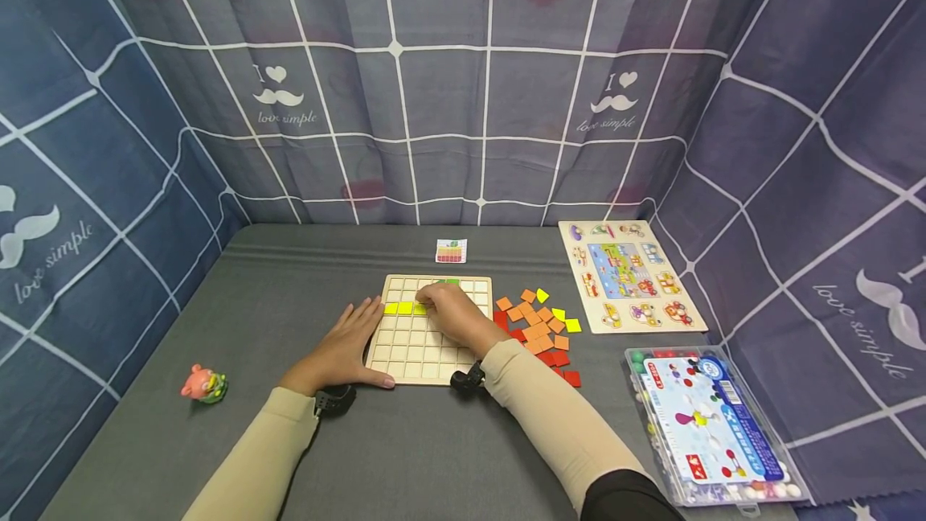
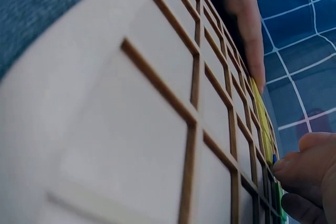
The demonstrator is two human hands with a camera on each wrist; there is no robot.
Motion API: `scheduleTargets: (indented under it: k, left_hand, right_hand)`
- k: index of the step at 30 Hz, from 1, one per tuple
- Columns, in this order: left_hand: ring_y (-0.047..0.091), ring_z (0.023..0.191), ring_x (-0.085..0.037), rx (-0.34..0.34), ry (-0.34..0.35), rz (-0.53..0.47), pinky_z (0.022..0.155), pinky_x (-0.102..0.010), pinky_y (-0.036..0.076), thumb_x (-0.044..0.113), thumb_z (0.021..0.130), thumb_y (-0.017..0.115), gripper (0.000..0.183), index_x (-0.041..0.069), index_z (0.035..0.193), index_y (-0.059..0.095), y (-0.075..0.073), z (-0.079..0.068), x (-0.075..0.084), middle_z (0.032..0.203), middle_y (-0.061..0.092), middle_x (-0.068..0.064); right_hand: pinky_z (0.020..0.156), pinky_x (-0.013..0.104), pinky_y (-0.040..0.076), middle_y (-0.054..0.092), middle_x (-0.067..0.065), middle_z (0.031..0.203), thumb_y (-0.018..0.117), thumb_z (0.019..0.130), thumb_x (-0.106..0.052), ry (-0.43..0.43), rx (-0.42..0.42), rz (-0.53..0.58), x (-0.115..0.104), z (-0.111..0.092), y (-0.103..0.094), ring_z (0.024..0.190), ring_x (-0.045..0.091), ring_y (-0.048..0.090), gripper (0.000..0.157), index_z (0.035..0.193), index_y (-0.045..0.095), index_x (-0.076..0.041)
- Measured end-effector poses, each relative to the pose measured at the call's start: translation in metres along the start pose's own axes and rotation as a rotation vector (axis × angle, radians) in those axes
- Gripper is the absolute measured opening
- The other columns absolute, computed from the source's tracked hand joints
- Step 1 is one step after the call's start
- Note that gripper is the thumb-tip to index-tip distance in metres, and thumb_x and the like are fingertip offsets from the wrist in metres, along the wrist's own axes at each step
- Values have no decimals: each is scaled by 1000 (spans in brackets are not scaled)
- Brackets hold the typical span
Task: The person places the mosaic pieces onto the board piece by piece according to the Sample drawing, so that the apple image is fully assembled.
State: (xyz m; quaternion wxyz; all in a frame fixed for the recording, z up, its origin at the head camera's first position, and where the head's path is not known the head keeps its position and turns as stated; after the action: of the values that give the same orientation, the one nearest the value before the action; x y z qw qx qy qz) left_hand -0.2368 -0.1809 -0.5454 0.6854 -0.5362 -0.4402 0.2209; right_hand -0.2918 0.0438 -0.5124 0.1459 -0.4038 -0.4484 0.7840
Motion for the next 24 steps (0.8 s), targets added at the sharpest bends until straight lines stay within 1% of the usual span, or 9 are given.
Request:
scheduleTargets:
  k: [5, 10, 16, 21, 24]
  left_hand:
    - [9, 158, -37, 6, 3, 3, 125, -55, 3, 88, 64, 78, 151, -5, 166, 16, 0, 0, 1, 172, 11, -22]
    - [8, 159, -36, 13, 0, 3, 125, -55, 3, 90, 63, 76, 152, -4, 166, 16, 1, 1, 0, 172, 11, -21]
    - [7, 159, -35, 10, -6, 0, 125, -54, 2, 91, 62, 75, 153, -3, 166, 15, 2, 1, -1, 173, 11, -20]
    - [8, 159, -35, 13, -7, -4, 125, -54, 2, 91, 62, 76, 152, -4, 166, 17, 1, 1, 1, 172, 12, -20]
    - [9, 159, -36, 18, -7, -5, 125, -55, 3, 90, 63, 77, 152, -4, 166, 17, 0, 0, 1, 172, 12, -21]
  right_hand:
    - [94, 34, 56, 74, 9, 119, 70, 98, 6, 35, 15, -1, 8, -3, -9, 110, 22, 69, 28, 124, 75, -2]
    - [93, 36, 56, 72, 10, 120, 71, 95, 8, 72, 42, -8, 19, -10, -21, 110, 25, 69, 30, 123, 74, -2]
    - [93, 40, 57, 71, 14, 123, 67, 96, 8, 106, 66, 4, 35, -23, -38, 112, 30, 69, 29, 124, 72, 2]
    - [92, 42, 58, 71, 15, 123, 69, 97, 6, 151, 82, -13, 51, -36, -55, 111, 32, 68, 28, 125, 72, 2]
    - [91, 44, 58, 71, 17, 122, 71, 96, 6, 162, 89, -38, 61, -43, -65, 109, 33, 69, 29, 125, 72, 2]
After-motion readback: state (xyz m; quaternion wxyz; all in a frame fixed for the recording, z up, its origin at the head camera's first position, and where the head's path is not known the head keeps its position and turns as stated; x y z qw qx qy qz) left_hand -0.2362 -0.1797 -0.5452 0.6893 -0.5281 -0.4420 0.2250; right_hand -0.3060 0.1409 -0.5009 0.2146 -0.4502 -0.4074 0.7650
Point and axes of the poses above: each hand's wrist, its own z-axis towards the middle knuckle, its own y-axis out of the palm, x = y × z, the point moved 4 cm from there along z, towards the middle knuckle
